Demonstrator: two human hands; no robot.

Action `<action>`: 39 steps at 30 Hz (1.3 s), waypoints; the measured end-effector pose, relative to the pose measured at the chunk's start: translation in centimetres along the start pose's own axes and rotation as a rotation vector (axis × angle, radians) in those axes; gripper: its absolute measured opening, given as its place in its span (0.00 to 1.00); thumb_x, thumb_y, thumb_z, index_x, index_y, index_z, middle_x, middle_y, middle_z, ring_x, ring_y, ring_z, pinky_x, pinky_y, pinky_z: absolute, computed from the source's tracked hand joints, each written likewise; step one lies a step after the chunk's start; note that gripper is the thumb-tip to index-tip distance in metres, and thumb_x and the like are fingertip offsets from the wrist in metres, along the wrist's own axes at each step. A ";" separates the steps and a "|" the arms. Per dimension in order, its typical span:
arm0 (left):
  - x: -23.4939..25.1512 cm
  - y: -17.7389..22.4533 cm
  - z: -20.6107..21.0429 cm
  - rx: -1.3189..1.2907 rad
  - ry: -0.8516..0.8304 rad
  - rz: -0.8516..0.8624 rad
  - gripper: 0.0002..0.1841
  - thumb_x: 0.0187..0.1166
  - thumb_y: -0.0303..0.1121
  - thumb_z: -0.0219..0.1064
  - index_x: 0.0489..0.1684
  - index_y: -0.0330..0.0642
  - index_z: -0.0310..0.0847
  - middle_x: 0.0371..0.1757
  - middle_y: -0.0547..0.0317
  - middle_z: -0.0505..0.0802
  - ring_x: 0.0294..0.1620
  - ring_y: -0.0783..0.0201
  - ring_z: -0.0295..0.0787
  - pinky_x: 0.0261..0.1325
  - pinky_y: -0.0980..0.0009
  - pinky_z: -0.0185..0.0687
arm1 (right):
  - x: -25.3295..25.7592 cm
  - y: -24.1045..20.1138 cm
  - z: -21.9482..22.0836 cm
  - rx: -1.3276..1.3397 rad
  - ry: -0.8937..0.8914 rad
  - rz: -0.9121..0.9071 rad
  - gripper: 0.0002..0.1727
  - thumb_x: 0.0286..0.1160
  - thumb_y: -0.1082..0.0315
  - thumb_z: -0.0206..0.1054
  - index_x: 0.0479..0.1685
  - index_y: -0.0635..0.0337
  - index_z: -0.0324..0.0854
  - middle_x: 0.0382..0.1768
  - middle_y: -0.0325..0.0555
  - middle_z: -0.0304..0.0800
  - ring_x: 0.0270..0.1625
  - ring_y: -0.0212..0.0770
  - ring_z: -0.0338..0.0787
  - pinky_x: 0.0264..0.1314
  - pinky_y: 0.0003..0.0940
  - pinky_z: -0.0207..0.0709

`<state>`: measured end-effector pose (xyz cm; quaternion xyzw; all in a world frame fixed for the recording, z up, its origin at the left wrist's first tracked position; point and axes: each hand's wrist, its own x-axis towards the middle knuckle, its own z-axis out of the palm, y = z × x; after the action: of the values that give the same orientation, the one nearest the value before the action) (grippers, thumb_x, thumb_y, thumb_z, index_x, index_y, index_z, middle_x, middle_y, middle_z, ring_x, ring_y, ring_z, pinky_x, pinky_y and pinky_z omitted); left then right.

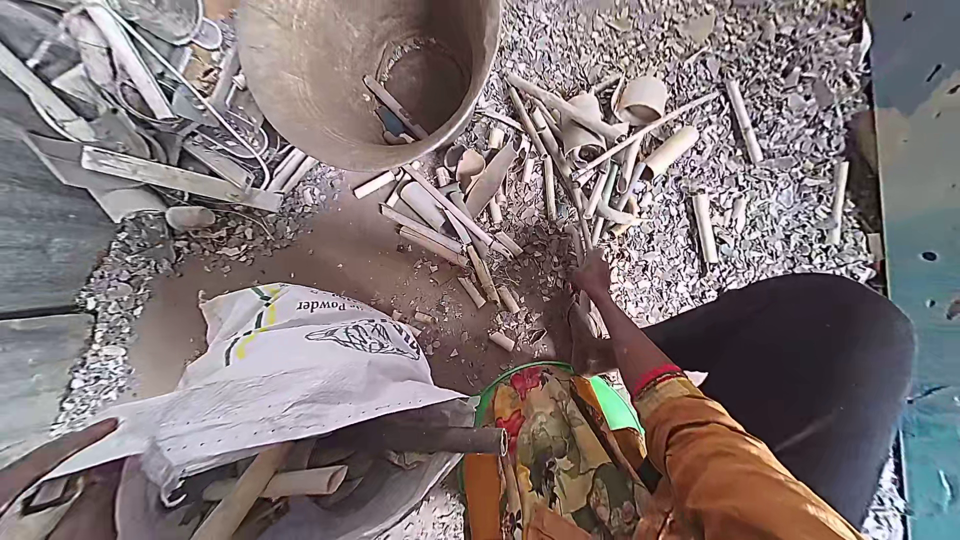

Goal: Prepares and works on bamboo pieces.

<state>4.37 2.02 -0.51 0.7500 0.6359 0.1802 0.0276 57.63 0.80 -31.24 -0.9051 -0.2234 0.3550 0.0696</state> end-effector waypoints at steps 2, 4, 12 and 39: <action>-0.8 -1.9 0.2 -0.006 -0.020 -0.027 0.13 0.83 0.39 0.69 0.59 0.47 0.91 0.54 0.58 0.96 0.53 0.67 0.93 0.59 0.70 0.85 | -1.4 -0.4 -1.0 0.140 -0.041 -0.006 0.37 0.64 0.66 0.79 0.74 0.73 0.71 0.62 0.71 0.84 0.67 0.64 0.85 0.70 0.61 0.76; -1.4 -1.0 -0.2 -0.034 -0.025 -0.089 0.14 0.83 0.42 0.70 0.59 0.47 0.90 0.53 0.54 0.95 0.51 0.64 0.93 0.57 0.66 0.87 | -3.2 -1.5 -1.4 0.424 -0.081 -0.014 0.27 0.62 0.72 0.78 0.62 0.74 0.77 0.50 0.64 0.88 0.51 0.53 0.89 0.57 0.50 0.82; -2.1 3.0 -2.1 -0.131 0.303 0.162 0.16 0.79 0.35 0.66 0.56 0.35 0.90 0.56 0.36 0.92 0.57 0.46 0.90 0.62 0.50 0.82 | -21.9 -8.7 -5.5 1.551 -0.551 -0.158 0.09 0.72 0.83 0.54 0.34 0.64 0.78 0.23 0.48 0.88 0.23 0.38 0.89 0.27 0.32 0.87; -4.1 -1.6 -4.3 -0.614 0.195 0.268 0.10 0.71 0.30 0.71 0.46 0.43 0.94 0.50 0.62 0.95 0.52 0.74 0.90 0.57 0.76 0.86 | -42.8 -16.5 1.4 0.743 -0.561 -1.492 0.09 0.77 0.70 0.68 0.51 0.63 0.85 0.47 0.35 0.94 0.51 0.24 0.91 0.58 0.22 0.86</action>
<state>1.03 -2.44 2.11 0.7628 0.4476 0.4358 0.1669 23.09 -4.04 -1.38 -0.3214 -0.6354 0.4762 0.5161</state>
